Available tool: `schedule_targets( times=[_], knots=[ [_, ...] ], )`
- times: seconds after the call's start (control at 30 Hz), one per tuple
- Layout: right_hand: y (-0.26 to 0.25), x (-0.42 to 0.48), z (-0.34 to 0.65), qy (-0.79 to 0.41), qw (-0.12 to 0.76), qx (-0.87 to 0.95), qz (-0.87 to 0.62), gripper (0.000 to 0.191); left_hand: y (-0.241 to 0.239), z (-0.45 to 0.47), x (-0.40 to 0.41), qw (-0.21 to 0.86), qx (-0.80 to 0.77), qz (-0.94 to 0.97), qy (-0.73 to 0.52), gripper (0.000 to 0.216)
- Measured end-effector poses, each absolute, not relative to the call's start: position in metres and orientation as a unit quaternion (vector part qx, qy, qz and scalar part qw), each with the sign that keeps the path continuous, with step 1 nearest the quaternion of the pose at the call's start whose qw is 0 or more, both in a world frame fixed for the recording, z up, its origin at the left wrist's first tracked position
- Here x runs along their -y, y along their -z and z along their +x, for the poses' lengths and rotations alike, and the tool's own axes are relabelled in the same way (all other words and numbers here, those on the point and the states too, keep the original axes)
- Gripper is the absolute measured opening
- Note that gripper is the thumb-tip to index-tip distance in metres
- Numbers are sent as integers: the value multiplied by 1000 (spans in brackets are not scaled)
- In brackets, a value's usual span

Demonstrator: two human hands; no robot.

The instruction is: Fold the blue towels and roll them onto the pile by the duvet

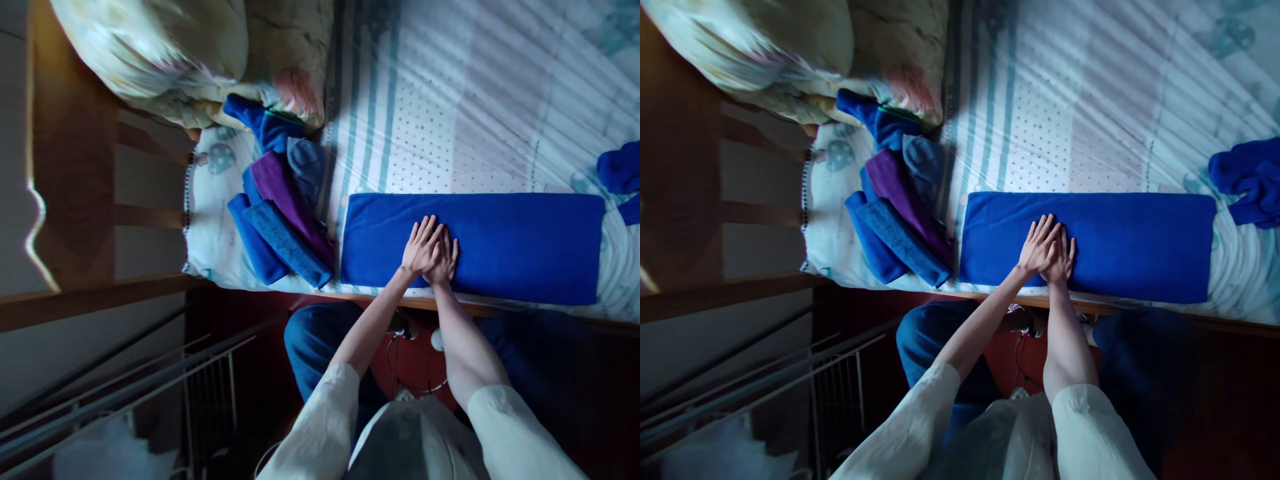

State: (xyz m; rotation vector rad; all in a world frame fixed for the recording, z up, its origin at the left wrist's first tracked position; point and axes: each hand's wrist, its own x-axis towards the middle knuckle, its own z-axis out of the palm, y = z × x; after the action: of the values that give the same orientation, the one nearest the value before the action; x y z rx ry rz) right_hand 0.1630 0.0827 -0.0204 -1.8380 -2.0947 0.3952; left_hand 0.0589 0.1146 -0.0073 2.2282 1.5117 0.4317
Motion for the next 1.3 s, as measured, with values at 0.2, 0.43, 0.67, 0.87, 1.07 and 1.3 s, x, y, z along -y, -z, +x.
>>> schedule_targets(
  times=[0.2,0.43,0.67,0.87,1.07,1.3],
  knots=[
    [17,-82,161,-139,168,732,-646,60,11,-24,-147,176,-640,733,-149,61],
    [16,-81,160,-152,168,726,-649,63,-3,-102,-171,151,-742,637,-144,66],
    [7,-81,158,-176,114,729,-652,66,-8,-15,-88,198,-672,695,-162,60],
    [-5,-86,158,-222,69,718,-657,68,6,12,-62,199,-701,657,-196,61],
    [-21,-87,162,-245,57,718,-649,66,-1,12,-69,214,-711,635,-213,65],
    [-20,-128,267,-195,52,745,-636,56,2,10,-67,238,-700,637,-219,67]
  ],
)
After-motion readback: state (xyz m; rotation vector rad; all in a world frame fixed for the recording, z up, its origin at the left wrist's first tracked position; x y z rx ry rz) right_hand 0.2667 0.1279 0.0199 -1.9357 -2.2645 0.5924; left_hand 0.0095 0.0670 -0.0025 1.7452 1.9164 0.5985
